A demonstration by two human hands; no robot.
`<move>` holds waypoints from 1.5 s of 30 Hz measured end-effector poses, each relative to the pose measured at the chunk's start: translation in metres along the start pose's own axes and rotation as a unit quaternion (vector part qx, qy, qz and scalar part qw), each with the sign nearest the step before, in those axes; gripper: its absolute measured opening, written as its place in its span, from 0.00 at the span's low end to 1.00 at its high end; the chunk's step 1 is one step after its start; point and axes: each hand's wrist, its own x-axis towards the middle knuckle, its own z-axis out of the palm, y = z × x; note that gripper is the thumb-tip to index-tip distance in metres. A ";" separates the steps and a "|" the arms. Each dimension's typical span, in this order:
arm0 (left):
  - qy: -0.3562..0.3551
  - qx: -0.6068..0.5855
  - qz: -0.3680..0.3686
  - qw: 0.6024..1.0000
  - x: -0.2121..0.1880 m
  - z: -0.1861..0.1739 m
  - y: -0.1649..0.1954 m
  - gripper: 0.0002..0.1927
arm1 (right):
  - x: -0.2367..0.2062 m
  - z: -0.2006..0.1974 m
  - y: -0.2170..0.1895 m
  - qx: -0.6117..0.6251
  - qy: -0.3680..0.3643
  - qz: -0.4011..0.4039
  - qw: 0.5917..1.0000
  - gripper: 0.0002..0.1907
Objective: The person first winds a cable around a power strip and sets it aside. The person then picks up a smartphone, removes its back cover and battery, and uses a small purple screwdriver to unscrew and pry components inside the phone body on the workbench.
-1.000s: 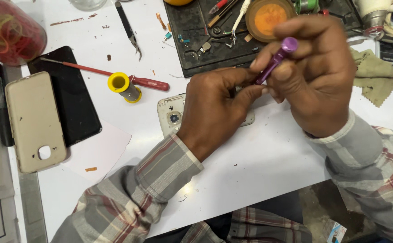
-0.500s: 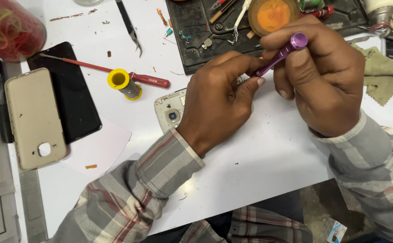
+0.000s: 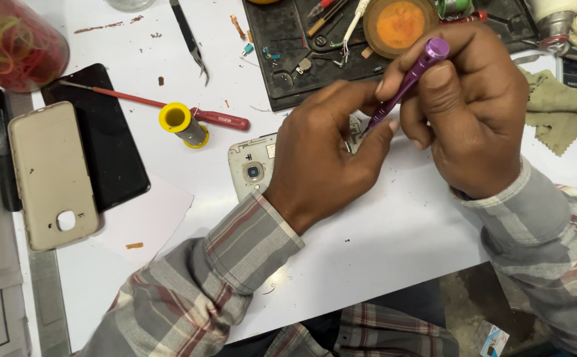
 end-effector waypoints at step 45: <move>0.017 -0.007 -0.023 1.000 0.000 0.001 -0.005 0.11 | 0.002 0.005 -0.007 -0.058 0.009 -0.031 0.998 0.13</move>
